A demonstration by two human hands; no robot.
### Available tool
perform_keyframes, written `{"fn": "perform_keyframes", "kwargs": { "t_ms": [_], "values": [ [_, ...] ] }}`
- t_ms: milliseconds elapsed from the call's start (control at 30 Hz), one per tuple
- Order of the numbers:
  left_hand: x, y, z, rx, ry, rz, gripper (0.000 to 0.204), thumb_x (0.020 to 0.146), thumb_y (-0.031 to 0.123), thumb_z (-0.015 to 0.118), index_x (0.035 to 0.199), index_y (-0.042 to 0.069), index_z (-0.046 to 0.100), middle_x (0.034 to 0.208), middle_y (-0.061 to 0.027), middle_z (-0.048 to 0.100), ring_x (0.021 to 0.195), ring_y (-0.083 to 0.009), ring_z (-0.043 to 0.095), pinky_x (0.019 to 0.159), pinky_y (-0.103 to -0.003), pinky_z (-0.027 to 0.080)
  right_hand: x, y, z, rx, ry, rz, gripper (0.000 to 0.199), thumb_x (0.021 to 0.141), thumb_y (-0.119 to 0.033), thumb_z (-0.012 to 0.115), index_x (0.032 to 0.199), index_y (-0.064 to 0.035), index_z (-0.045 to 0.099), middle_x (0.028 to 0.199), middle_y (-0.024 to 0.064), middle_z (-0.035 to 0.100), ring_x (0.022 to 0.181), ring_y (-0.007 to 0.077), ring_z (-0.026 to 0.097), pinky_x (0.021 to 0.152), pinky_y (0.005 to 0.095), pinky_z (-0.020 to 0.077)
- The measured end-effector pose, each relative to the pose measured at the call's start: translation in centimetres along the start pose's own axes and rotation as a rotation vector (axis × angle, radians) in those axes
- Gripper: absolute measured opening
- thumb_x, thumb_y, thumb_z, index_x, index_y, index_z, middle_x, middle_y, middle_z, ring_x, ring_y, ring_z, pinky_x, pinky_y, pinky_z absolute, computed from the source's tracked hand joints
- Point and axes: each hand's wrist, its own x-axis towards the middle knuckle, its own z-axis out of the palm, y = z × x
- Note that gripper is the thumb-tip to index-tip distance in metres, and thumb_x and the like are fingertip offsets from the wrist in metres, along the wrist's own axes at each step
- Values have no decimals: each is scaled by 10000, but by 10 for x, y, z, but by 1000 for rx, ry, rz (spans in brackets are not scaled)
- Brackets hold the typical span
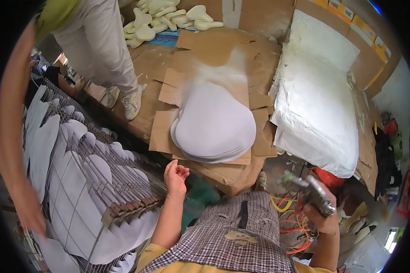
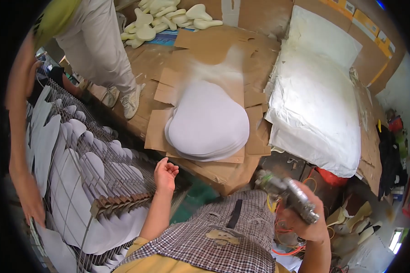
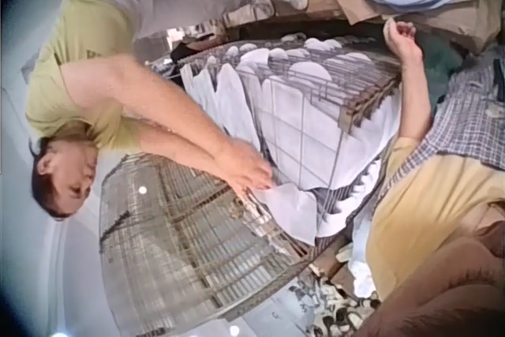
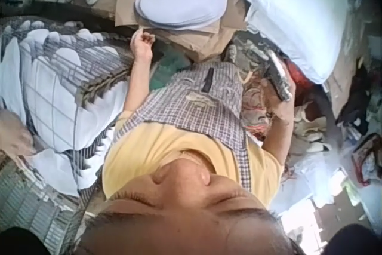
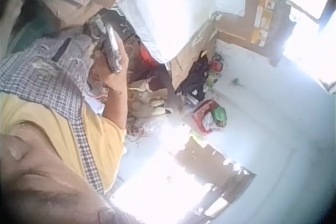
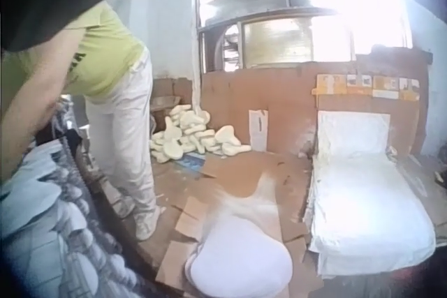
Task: Applying adhesive to foam components using a spray gun and organizing them in a manufacturing workshop.
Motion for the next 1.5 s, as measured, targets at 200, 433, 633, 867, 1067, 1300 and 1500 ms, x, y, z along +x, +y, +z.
{"fn": "perform_keyframes", "kwargs": {
  "t_ms": [200, 433, 633, 867, 1067, 1300, 1500],
  "values": [
    [9, 1, -3, 7, -5, -30, 171, 877, 140, 522, 1031, 70, 550, 694, -25, 568, 594, -158, 593, 531, -272, 496, -1, -24, 0, -116, 187, 4, 585, 756, -49, 645, 1287, 33, 415, 817, 61, 584, 699, 117, 574, 626, 239, 469],
    [14, 3, -2, 9, -39, -43, 161, 874, 116, 506, 1023, 77, 553, 699, -30, 577, 596, -154, 595, 526, -265, 500, 9, -5, 21, 36, -134, 109, 594, 723, 32, 644, 1279, 21, 433, 845, 77, 615, 741, 135, 592, 664, 273, 476],
    [16, 3, -10, 16, -17, -21, 143, 870, 128, 518, 999, 78, 554, 696, -27, 574, 595, -153, 594, 524, -264, 500, 55, -7, 45, 15, -20, -84, 554, 792, -20, 604, 1301, 42, 394, 839, 72, 594, 707, 133, 585, 636, 261, 488],
    [28, -4, -19, 40, 21, -27, 156, 856, 135, 542, 1002, 81, 550, 696, -22, 564, 618, -158, 596, 551, -272, 498, 44, -2, 16, -61, 248, -68, 546, 806, -51, 618, 1296, 47, 399, 834, 53, 584, 692, 119, 571, 644, 244, 481],
    [63, -14, -13, 238, 2, 19, 163, 831, 100, 553, 991, 72, 541, 698, -19, 573, 598, -129, 581, 521, -243, 480, 22, -12, 3, -131, 116, 72, 586, 771, -41, 634, 1301, 43, 398, 849, 59, 575, 701, 123, 572, 624, 256, 476],
    [123, -22, 9, 833, 244, 389, 294, 742, 65, 613, 1030, 8, 597, 888, -71, 621, 817, -186, 609, 698, -297, 489, 69, -15, 19, 47, 97, -68, 545, 804, -48, 614, 1297, 34, 397, 857, 63, 580, 751, 131, 573, 657, 266, 481],
    [123, -26, 23, 1219, 267, 426, 364, 717, 126, 634, 1067, 33, 595, 977, -137, 623, 916, -272, 600, 807, -366, 472, 68, -11, -3, -79, 158, -52, 522, 805, -30, 601, 1284, 43, 408, 851, 54, 584, 737, 132, 568, 671, 260, 473]
  ]
}}
